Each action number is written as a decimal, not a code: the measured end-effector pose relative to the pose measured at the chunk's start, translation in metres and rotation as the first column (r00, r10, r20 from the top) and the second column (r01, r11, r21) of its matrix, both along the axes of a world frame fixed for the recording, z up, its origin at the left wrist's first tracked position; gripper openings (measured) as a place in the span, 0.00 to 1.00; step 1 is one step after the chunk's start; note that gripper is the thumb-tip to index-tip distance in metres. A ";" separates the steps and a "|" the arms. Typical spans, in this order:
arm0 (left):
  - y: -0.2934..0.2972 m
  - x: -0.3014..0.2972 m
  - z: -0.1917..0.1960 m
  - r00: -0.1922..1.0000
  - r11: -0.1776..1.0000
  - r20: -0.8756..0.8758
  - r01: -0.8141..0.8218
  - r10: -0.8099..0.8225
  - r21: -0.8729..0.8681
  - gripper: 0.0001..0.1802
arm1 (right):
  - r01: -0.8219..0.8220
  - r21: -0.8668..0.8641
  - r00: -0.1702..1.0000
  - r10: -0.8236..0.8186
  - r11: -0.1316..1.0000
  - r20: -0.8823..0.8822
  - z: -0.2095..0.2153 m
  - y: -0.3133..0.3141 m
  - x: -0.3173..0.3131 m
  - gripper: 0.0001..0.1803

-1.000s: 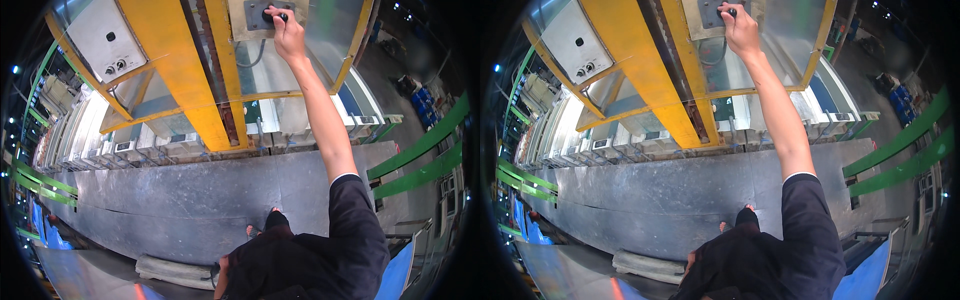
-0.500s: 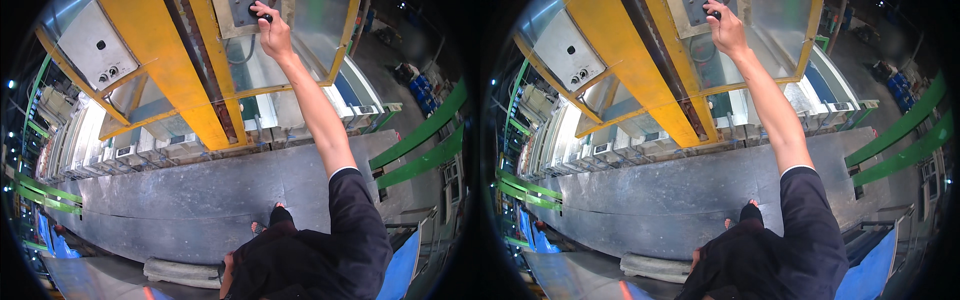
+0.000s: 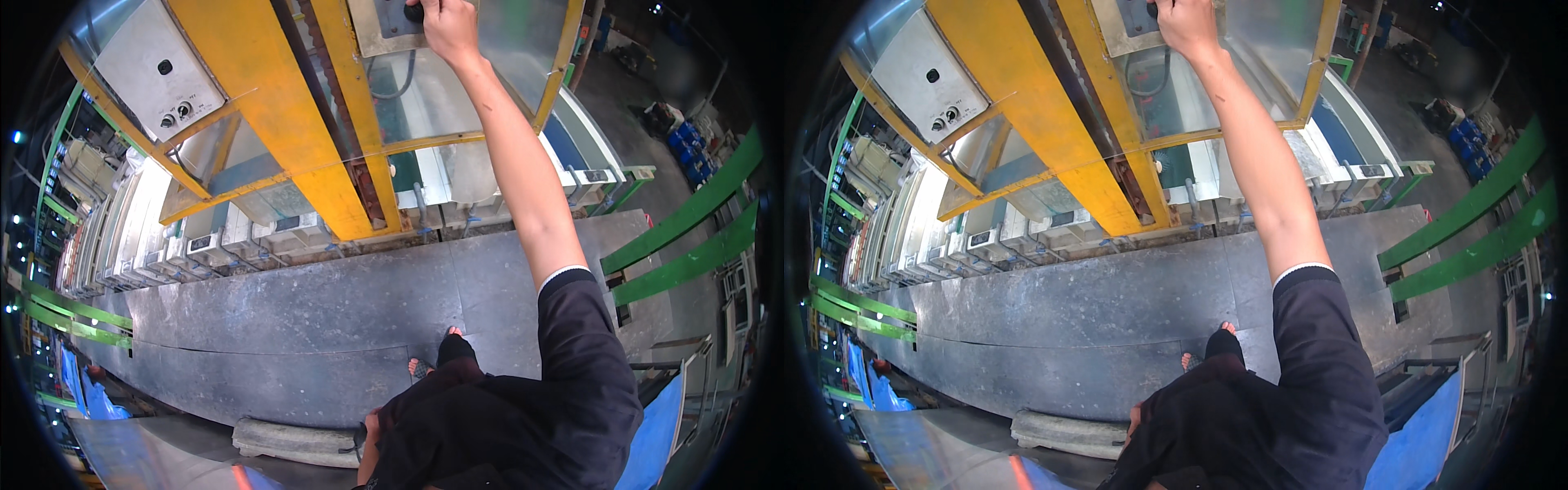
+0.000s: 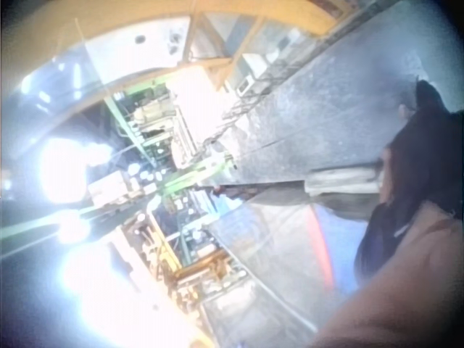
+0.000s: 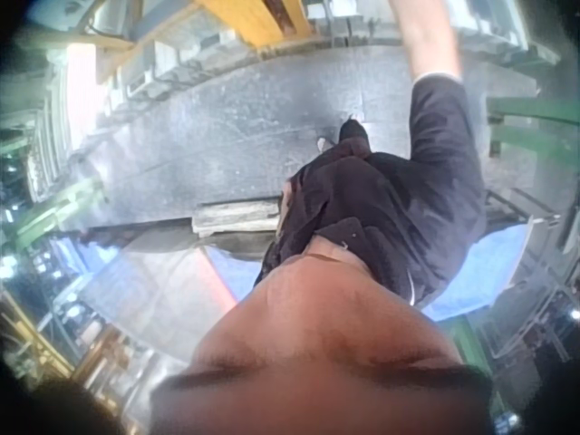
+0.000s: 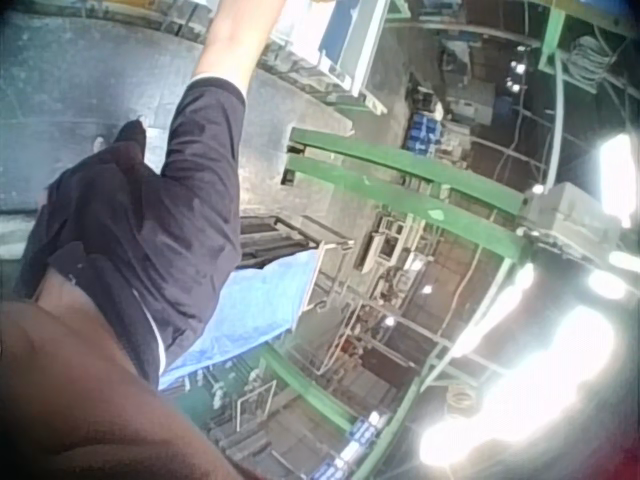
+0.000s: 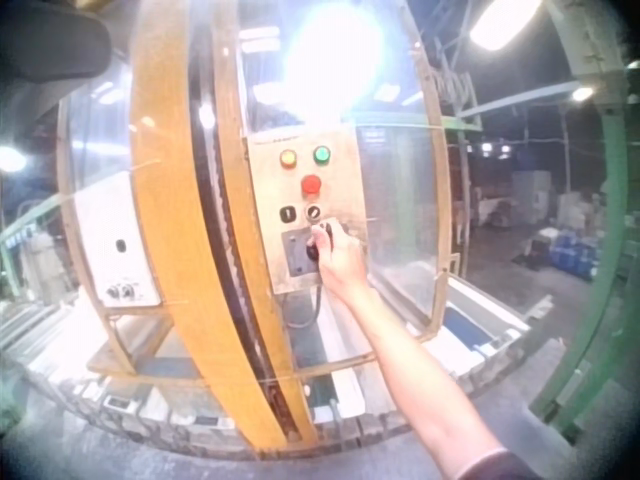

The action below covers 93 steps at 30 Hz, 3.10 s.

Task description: The person stands at a control panel and repeatedly presses buttons and turns a knob to operate a large industrial machine. The person occasionally looks around the factory floor while continuing to manipulate the controls.

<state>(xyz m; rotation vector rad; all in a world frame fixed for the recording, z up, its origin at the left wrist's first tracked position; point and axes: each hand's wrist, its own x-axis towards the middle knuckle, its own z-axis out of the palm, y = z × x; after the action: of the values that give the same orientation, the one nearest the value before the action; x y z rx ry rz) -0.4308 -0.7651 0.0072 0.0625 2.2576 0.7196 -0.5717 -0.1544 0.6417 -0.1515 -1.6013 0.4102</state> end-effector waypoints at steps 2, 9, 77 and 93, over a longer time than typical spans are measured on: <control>-0.005 0.001 -0.005 1.000 1.000 -0.008 0.002 -0.002 -0.001 0.22 | -0.034 -0.012 0.999 0.034 0.999 0.015 0.005 0.000 0.000 0.14; -0.006 0.000 -0.010 0.999 0.999 -0.008 0.034 -0.034 0.029 0.22 | 0.000 -0.033 1.000 0.001 0.999 0.010 0.006 -0.002 0.000 0.14; -0.005 0.008 -0.033 0.997 0.996 -0.034 0.069 -0.067 0.054 0.24 | 0.079 0.243 0.973 -0.022 0.967 -0.229 -0.032 0.006 -0.010 0.10; -0.002 -0.007 -0.036 0.988 0.989 -0.056 0.145 -0.143 0.029 0.23 | 0.130 -0.004 0.981 -0.128 0.991 0.144 0.008 -0.001 0.000 0.14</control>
<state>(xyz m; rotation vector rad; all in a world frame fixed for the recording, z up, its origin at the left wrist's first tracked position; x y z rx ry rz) -0.4373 -0.7667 -0.0292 0.2609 2.2660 0.6850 -0.5715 -0.1551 0.6499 -0.2995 -1.7190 0.3152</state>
